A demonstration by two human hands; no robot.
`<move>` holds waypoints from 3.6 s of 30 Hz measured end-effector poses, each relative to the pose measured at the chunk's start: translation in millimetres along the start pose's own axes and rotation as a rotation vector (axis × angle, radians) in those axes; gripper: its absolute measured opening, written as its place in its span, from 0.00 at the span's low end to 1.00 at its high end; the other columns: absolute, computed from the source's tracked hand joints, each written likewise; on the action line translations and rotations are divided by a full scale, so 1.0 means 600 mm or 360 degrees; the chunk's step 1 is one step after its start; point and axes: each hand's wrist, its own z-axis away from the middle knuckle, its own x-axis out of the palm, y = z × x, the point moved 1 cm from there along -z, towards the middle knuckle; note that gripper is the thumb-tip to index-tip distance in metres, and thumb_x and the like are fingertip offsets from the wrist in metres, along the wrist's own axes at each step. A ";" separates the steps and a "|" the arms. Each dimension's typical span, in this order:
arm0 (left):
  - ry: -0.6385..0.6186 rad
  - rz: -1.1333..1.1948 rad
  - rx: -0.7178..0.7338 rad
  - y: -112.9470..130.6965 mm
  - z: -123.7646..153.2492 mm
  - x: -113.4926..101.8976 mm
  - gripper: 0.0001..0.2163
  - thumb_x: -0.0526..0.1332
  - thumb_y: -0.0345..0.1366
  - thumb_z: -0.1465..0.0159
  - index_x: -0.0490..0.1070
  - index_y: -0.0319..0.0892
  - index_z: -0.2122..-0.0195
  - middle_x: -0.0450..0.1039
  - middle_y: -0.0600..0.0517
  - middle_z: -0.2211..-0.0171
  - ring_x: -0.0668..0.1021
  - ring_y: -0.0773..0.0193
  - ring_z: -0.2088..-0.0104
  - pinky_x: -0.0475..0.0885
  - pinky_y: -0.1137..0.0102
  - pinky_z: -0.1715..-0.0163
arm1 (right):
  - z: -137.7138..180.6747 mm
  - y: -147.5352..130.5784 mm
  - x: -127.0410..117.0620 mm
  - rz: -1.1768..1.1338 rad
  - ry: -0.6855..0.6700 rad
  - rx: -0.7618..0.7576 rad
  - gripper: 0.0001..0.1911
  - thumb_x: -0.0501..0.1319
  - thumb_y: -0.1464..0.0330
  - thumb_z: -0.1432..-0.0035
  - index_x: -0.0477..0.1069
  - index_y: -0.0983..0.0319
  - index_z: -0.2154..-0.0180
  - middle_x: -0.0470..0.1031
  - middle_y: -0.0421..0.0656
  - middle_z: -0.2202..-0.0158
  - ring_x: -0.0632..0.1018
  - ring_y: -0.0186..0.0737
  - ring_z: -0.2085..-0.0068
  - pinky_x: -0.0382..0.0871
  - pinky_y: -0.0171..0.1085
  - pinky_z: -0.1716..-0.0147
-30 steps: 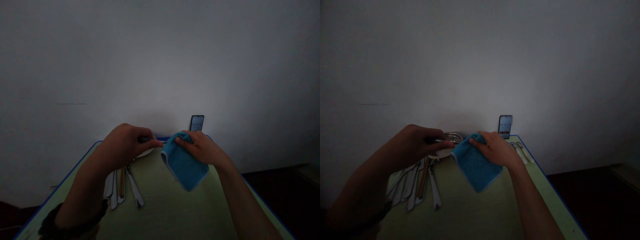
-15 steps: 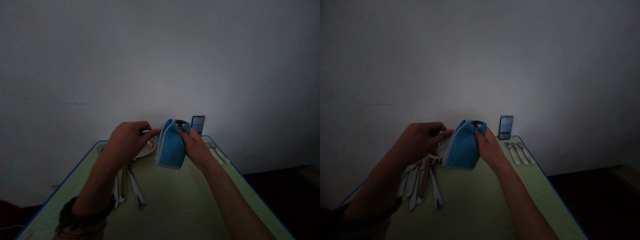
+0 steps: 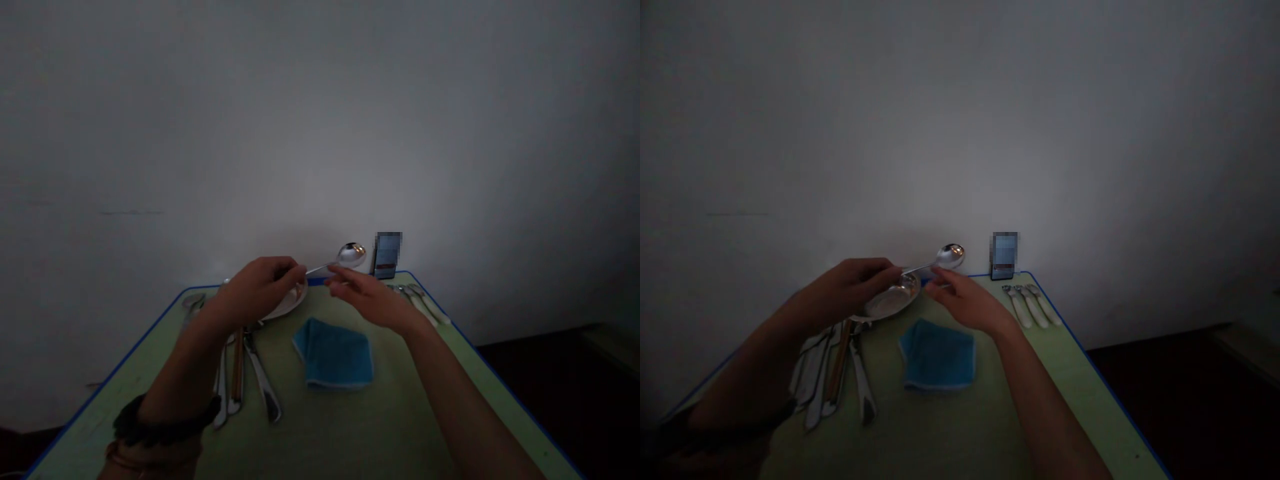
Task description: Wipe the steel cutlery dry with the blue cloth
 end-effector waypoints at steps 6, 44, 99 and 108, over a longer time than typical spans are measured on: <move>-0.0352 0.0576 -0.0059 0.021 -0.007 0.041 0.15 0.45 0.44 0.36 0.63 0.41 0.71 0.58 0.59 0.82 0.62 0.73 0.85 0.58 0.78 0.87 | -0.008 -0.004 -0.014 -0.0243 0.0399 -0.0187 0.19 0.51 0.61 0.42 0.67 0.60 0.51 0.69 0.39 0.70 0.68 0.29 0.72 0.63 0.32 0.70; -0.0816 -0.0404 0.0245 -0.006 -0.010 0.157 0.14 0.51 0.43 0.41 0.72 0.41 0.63 0.75 0.46 0.64 0.76 0.57 0.66 0.66 0.69 0.70 | -0.005 0.167 -0.052 0.1781 -0.0007 0.0988 0.14 0.53 0.66 0.41 0.65 0.64 0.54 0.68 0.48 0.54 0.72 0.40 0.56 0.68 0.43 0.58; 0.0005 -0.0797 -0.0855 -0.213 0.171 0.119 0.36 0.44 0.58 0.42 0.50 0.37 0.39 0.42 0.36 0.37 0.48 0.34 0.40 0.48 0.36 0.52 | 0.087 0.123 0.155 0.1239 0.0087 -0.0139 0.25 0.52 0.58 0.44 0.59 0.55 0.45 0.58 0.44 0.41 0.59 0.48 0.42 0.53 0.51 0.45; 0.0193 -0.0507 -0.0659 -0.240 0.165 0.061 0.12 0.51 0.42 0.39 0.69 0.43 0.62 0.71 0.45 0.57 0.71 0.53 0.54 0.64 0.61 0.55 | 0.087 0.131 0.157 0.1268 0.0089 -0.0192 0.25 0.53 0.59 0.44 0.59 0.54 0.45 0.59 0.44 0.42 0.60 0.47 0.42 0.55 0.52 0.45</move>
